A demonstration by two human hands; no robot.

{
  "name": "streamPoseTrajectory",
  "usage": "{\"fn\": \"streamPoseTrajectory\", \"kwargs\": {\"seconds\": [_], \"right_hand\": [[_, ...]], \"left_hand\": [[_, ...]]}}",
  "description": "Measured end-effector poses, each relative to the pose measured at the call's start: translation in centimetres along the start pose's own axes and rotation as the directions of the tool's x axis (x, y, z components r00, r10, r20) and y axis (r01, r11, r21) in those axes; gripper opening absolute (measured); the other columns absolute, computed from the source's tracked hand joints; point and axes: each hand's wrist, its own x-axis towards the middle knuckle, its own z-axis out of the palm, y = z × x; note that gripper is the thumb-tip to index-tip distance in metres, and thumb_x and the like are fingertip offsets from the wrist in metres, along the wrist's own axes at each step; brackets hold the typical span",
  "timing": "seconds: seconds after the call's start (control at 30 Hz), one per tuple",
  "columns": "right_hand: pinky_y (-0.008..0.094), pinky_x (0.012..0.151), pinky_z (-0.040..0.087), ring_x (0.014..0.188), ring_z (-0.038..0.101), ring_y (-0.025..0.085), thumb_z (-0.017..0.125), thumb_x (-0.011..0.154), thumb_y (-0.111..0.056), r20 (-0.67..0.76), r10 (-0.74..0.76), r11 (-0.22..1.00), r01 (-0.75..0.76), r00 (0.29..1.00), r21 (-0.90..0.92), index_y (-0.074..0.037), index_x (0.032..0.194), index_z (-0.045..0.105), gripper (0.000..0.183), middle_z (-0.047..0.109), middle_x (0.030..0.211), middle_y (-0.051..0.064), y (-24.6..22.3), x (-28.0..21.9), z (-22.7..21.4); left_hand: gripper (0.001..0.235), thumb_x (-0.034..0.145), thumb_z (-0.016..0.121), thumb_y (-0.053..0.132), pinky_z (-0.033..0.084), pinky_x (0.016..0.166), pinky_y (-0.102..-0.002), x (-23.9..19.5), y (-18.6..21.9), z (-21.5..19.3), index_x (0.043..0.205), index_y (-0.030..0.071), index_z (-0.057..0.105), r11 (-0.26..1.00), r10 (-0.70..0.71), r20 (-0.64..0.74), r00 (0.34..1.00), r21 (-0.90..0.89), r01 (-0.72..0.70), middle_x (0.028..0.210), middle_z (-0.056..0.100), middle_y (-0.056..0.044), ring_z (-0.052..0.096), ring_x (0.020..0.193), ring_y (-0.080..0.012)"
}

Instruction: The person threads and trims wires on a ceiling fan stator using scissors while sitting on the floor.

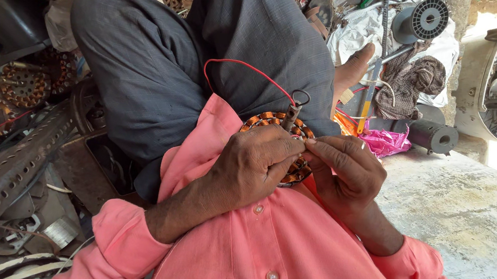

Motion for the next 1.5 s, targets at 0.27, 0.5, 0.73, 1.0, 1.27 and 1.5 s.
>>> {"fn": "streamPoseTrajectory", "kwargs": {"seconds": [0.27,0.5,0.73,1.0,1.27,1.5], "right_hand": [[0.025,0.073,0.054,0.083,0.069,0.013,0.075,0.092,0.004,0.136,0.200,0.960,-0.222,0.970,0.173,-0.002,0.103,0.072,0.013,0.071,0.095,0.009,0.8,-1.1,-0.4],[0.031,0.083,0.061,0.090,0.073,0.017,0.067,0.102,0.000,0.247,0.521,0.501,-0.527,0.817,0.687,0.002,0.124,0.066,0.023,0.075,0.104,0.013,2.9,-2.7,-0.2],[0.032,0.086,0.063,0.094,0.075,0.019,0.067,0.101,0.003,0.234,0.532,0.496,-0.524,0.814,0.692,0.003,0.121,0.066,0.020,0.075,0.108,0.016,2.7,-3.4,0.1],[0.026,0.088,0.061,0.098,0.074,0.014,0.070,0.099,0.005,0.109,0.326,0.848,-0.341,0.939,0.406,0.004,0.114,0.069,0.015,0.075,0.109,0.013,1.4,-2.9,-0.4],[0.025,0.083,0.059,0.093,0.072,0.010,0.074,0.094,0.004,0.146,0.379,0.821,-0.405,0.914,0.403,0.002,0.112,0.071,0.018,0.076,0.102,0.009,0.8,-1.8,-0.8],[0.026,0.071,0.055,0.081,0.070,0.013,0.080,0.089,0.002,0.119,0.235,0.953,-0.252,0.965,0.168,-0.001,0.103,0.071,0.017,0.073,0.094,0.008,0.8,-0.9,-0.5]], "left_hand": [[0.015,0.090,0.077,0.008,0.060,0.076,-0.037,0.1,-0.2,0.2,0.103,0.007,0.069,0.994,-0.081,-0.060,0.995,-0.072,0.076,0.093,0.071,-0.010,0.074,0.086,-0.0280],[0.011,0.090,0.076,0.008,0.058,0.072,-0.037,0.1,-0.2,0.3,0.098,0.008,0.069,0.996,-0.076,-0.073,0.994,-0.055,0.072,0.089,0.069,-0.010,0.072,0.081,-0.0281],[0.012,0.089,0.076,0.008,0.058,0.073,-0.039,0.0,-0.3,0.6,0.098,0.008,0.068,0.997,-0.071,-0.084,0.994,-0.044,0.067,0.091,0.069,-0.011,0.072,0.083,-0.0292],[0.013,0.090,0.075,0.007,0.058,0.073,-0.040,0.1,-0.5,0.8,0.102,0.006,0.069,0.997,-0.067,-0.061,0.996,-0.028,0.065,0.093,0.069,-0.012,0.072,0.084,-0.0311],[0.033,0.091,0.072,0.002,0.057,0.084,-0.044,-0.5,-0.2,0.2,0.122,0.003,0.060,1.000,-0.019,-0.007,1.000,-0.020,0.019,0.103,0.071,-0.012,0.072,0.097,-0.0332],[0.036,0.084,0.076,-0.002,0.055,0.083,-0.045,-0.4,-0.8,-0.7,0.113,0.006,0.058,0.995,0.073,-0.079,0.994,0.075,-0.067,0.104,0.062,-0.015,0.066,0.096,-0.0366]]}}
